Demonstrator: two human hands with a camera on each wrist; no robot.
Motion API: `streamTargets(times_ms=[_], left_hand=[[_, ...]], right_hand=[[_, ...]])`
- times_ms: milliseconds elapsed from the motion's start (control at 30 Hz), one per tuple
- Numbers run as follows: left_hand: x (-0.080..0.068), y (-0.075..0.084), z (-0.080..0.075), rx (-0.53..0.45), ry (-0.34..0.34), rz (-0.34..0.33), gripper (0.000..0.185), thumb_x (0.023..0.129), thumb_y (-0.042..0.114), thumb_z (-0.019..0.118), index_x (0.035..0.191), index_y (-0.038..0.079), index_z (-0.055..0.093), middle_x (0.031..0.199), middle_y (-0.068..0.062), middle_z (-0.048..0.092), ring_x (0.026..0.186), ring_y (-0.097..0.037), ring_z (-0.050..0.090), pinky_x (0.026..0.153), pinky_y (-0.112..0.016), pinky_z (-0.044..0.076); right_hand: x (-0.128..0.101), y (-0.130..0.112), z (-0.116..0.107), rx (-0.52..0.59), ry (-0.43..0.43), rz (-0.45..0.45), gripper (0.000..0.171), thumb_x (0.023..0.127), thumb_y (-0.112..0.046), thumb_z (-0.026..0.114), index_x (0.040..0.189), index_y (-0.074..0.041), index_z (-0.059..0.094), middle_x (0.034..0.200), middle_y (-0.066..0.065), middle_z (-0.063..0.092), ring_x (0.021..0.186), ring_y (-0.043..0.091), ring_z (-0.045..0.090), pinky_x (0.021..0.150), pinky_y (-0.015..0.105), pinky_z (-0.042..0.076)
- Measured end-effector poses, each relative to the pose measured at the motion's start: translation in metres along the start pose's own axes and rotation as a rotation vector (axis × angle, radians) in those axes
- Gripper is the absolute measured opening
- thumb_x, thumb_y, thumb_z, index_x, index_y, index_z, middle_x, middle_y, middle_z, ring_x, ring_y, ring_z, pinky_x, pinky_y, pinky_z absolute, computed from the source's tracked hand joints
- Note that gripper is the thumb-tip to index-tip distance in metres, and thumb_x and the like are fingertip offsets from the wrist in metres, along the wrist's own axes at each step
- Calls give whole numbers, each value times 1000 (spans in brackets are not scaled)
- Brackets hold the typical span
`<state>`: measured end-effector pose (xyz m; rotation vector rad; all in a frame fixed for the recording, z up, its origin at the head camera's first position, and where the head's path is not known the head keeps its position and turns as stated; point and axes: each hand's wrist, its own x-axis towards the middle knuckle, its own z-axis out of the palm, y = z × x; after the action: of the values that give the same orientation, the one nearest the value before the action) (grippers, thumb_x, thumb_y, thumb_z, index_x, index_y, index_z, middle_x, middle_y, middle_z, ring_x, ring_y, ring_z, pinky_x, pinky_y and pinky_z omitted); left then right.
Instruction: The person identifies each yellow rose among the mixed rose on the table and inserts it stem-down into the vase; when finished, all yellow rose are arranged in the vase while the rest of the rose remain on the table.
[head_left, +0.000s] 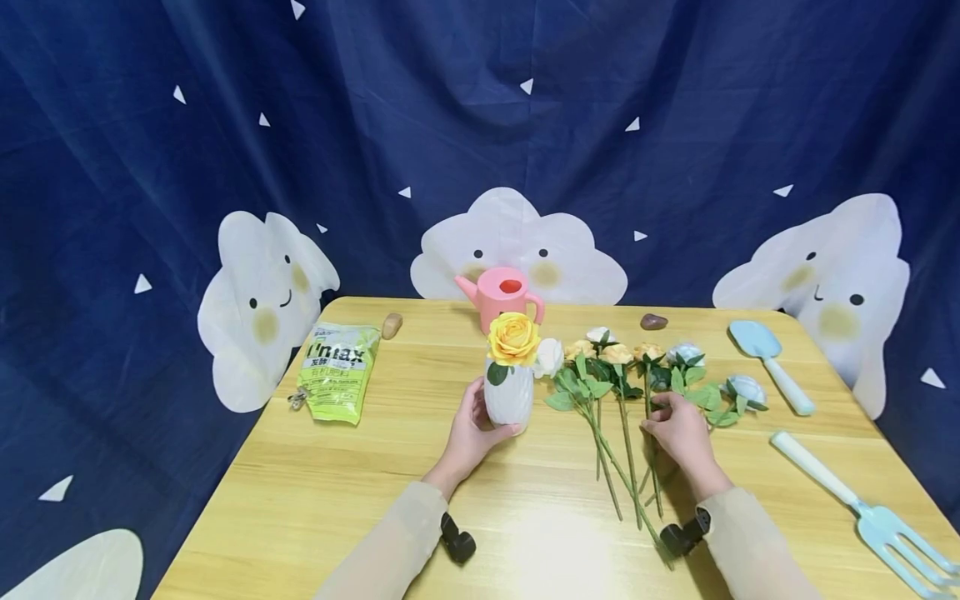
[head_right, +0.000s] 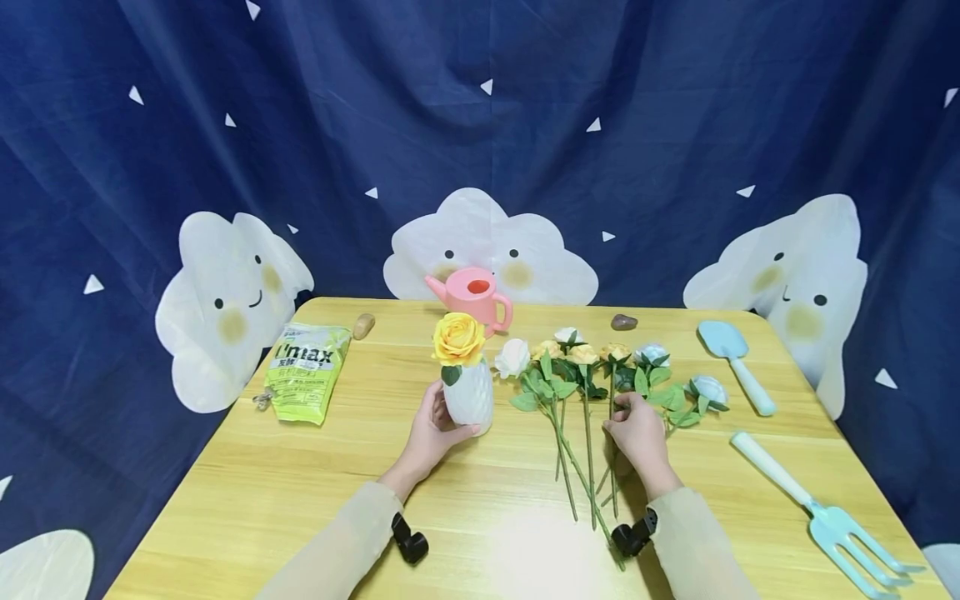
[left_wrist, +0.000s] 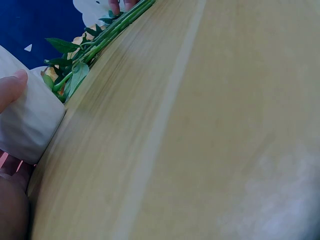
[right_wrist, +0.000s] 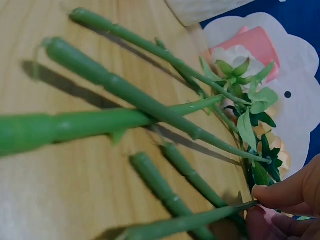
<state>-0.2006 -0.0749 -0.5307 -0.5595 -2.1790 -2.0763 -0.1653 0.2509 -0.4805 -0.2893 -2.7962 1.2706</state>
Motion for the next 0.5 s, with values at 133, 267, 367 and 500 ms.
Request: streamTargets(times_ms=[133,267,367,500], left_hand=[[0,7,0,-9,-9,-16,85,69,3,81,138,16,33,130,-9,49,121,-25,46,103,-41,34],[-3,23,-1,-22,-30,-29,83,70,-1,79,138,11,33,131,-11,49,122,-25,45,104,-40,33],[-4,30,-1,-25,-36,-42,82,71,-1,79,138,10,33,131,-11,48,122,-24,45,104,-39,33],[-3,30,-2,-26,-31,-37,82,70,-1,79,138,10,33,130,-13,49,122,-26,45,104,-40,33]], right_hand=[[0,-4,-2,153,-30,61,45,81,2,65,121,10,46,84,17,61,63,20,58,51,34,53],[-2,-12,-8,229,-28,51,48,82,6,63,125,11,43,84,15,58,58,18,57,50,34,54],[-4,-22,-15,258,-13,16,49,82,7,63,126,12,42,86,15,56,58,16,57,53,35,55],[-6,-37,-24,283,12,-57,48,83,6,63,127,11,44,88,18,55,61,12,57,55,34,56]])
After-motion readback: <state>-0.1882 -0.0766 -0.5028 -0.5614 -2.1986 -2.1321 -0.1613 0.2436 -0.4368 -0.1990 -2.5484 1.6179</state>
